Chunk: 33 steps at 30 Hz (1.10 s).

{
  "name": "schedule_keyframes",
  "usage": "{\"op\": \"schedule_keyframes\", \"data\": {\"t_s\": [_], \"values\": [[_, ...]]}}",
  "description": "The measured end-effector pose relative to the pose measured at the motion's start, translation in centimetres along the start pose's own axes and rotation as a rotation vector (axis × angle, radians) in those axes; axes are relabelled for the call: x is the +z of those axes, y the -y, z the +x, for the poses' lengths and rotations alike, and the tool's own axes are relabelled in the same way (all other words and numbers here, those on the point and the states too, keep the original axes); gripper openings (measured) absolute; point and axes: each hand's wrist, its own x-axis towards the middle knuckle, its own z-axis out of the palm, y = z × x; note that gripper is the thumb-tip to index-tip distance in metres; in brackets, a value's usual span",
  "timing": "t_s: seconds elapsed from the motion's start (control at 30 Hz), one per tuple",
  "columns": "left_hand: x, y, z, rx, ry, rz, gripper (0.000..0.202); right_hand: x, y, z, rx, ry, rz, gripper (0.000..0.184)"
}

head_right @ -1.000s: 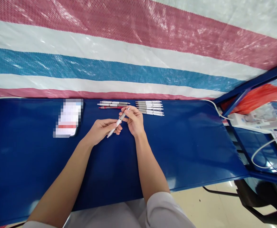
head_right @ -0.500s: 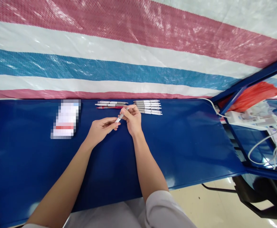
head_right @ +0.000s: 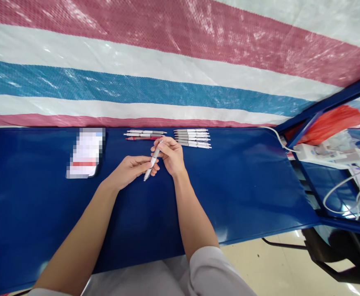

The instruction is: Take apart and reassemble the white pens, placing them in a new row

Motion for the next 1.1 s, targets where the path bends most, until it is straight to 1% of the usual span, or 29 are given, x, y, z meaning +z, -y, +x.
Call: {"op": "schedule_keyframes", "data": {"t_s": [0.07, 0.13, 0.23, 0.4, 0.5, 0.6, 0.73, 0.9, 0.97, 1.03, 1.1], "values": [[0.0, -0.1, -0.1, 0.007, 0.000, 0.025, 0.028, -0.1, -0.1, 0.0, 0.004, 0.005, -0.009, 0.024], [0.0, -0.2, -0.1, 0.023, -0.024, 0.066, 0.029, -0.1, -0.1, 0.1, 0.011, 0.000, -0.019, 0.025], [0.2, -0.2, 0.0, 0.060, -0.097, 0.156, 0.030, 0.0, -0.1, 0.1, 0.018, -0.026, -0.035, 0.027], [0.5, 0.4, 0.5, 0.140, -0.261, 0.300, 0.036, 0.5, 0.0, 0.3, -0.011, -0.125, -0.059, 0.030], [0.4, 0.6, 0.7, 0.142, -0.298, 0.318, 0.037, 0.6, 0.0, 0.4, -0.028, -0.162, -0.063, 0.031], [0.2, 0.4, 0.6, 0.116, -0.265, 0.282, 0.037, 0.6, 0.0, 0.4, -0.025, -0.155, -0.052, 0.031], [0.0, -0.2, 0.1, 0.075, -0.195, 0.180, 0.032, 0.2, 0.1, 0.4, 0.010, -0.098, -0.020, 0.032], [0.1, -0.5, -0.2, -0.005, -0.037, 0.024, 0.028, -0.3, 0.0, 0.2, 0.044, -0.017, 0.009, 0.031], [0.2, -0.5, -0.1, -0.022, 0.004, -0.007, 0.028, -0.5, -0.1, 0.1, 0.045, -0.004, 0.017, 0.032], [0.3, -0.5, 0.0, -0.020, 0.009, -0.003, 0.028, -0.4, 0.0, 0.1, 0.027, -0.011, 0.033, 0.032], [0.3, -0.5, 0.0, -0.004, -0.015, 0.029, 0.027, -0.3, 0.1, 0.1, 0.003, -0.031, 0.042, 0.032]]}}
